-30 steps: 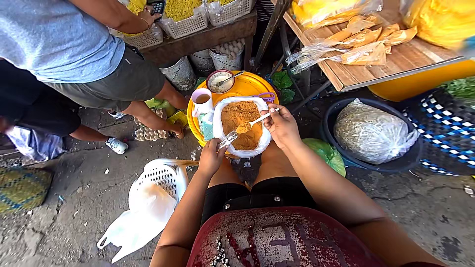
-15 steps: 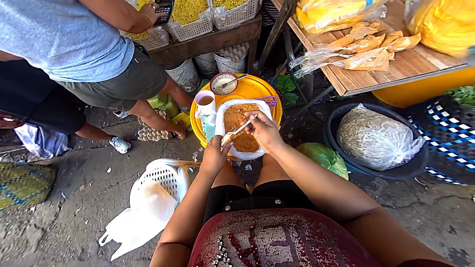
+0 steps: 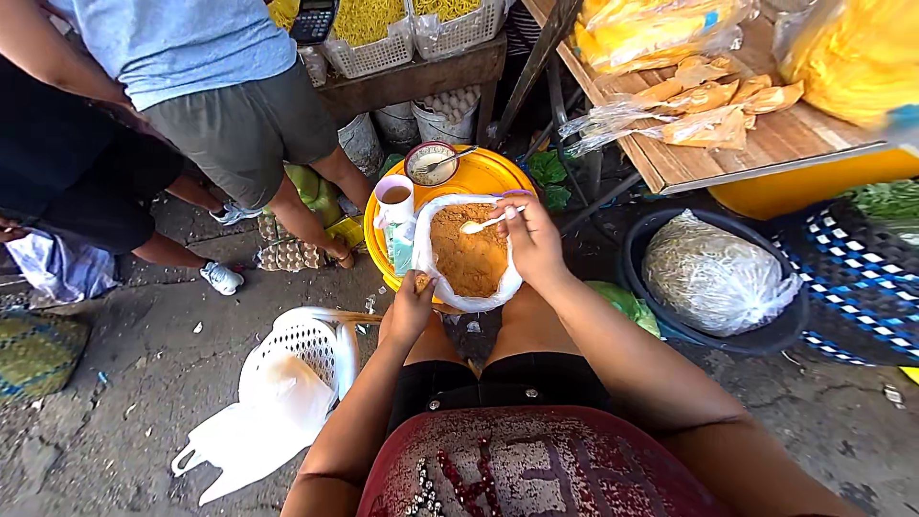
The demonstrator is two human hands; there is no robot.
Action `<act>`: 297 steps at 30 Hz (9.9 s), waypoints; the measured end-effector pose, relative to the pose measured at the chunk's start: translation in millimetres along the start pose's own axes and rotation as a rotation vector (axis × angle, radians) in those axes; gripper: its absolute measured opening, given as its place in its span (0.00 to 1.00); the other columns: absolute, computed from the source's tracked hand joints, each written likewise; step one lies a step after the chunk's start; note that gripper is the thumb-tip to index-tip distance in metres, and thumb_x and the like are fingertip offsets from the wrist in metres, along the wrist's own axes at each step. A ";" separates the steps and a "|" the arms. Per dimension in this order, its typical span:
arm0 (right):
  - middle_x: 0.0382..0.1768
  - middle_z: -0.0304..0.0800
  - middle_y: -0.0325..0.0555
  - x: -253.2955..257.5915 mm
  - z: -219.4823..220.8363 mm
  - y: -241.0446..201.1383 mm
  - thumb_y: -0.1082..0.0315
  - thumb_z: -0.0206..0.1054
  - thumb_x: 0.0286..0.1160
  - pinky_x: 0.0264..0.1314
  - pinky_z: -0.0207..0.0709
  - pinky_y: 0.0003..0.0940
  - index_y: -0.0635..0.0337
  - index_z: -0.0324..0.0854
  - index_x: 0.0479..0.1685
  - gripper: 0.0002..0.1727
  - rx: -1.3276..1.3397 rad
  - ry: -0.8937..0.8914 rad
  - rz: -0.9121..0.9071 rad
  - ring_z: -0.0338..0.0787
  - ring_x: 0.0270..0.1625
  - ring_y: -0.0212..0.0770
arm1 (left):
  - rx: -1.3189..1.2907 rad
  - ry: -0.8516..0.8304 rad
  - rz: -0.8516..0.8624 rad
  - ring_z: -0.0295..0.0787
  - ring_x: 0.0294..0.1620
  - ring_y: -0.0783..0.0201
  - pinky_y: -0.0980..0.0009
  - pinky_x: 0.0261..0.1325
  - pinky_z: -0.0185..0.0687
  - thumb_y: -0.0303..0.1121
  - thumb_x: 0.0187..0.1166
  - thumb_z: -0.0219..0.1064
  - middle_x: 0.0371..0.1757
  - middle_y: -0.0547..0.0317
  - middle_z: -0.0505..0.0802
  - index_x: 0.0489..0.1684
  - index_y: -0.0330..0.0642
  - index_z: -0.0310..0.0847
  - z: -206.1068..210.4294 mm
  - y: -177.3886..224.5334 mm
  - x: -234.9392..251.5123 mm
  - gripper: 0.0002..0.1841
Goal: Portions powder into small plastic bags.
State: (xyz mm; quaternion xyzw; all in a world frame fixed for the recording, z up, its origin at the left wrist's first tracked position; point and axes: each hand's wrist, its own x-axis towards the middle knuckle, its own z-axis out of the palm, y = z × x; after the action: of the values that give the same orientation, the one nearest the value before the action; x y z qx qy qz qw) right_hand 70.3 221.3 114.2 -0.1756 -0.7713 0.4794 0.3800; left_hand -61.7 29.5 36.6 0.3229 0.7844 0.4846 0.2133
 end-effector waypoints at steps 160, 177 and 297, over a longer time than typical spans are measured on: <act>0.78 0.66 0.82 -69.1 -33.5 38.2 0.58 0.60 0.83 0.74 0.69 0.62 0.75 0.73 0.75 0.30 -0.410 0.079 0.187 0.72 0.76 0.76 | -0.858 0.038 -0.030 0.86 0.47 0.69 0.68 0.58 0.83 0.29 0.92 0.48 0.46 0.57 0.89 0.56 0.30 0.79 -50.3 78.0 20.8 0.14; 0.71 0.78 0.72 -84.9 -39.2 33.1 0.58 0.57 0.85 0.70 0.78 0.54 0.71 0.77 0.73 0.27 -0.345 0.098 0.136 0.81 0.72 0.64 | -0.218 0.131 0.198 0.87 0.65 0.66 0.64 0.71 0.81 0.26 0.82 0.68 0.60 0.51 0.93 0.49 0.33 0.92 -79.4 90.8 40.7 0.09; 0.29 0.86 0.29 -116.6 -8.5 23.3 0.69 0.60 0.78 0.36 0.81 0.20 0.61 0.82 0.43 0.07 0.388 -0.047 0.261 0.84 0.29 0.20 | -0.020 -0.330 0.264 0.86 0.41 0.79 0.78 0.52 0.83 0.28 0.76 0.74 0.40 0.63 0.94 0.41 0.36 0.92 -13.2 208.8 46.4 0.04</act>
State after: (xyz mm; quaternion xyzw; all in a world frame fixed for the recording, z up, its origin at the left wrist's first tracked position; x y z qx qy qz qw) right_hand 150.2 163.6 47.2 -0.1864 -0.6440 0.6677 0.3235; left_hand -40.1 121.5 228.9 0.4959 0.6847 0.4567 0.2769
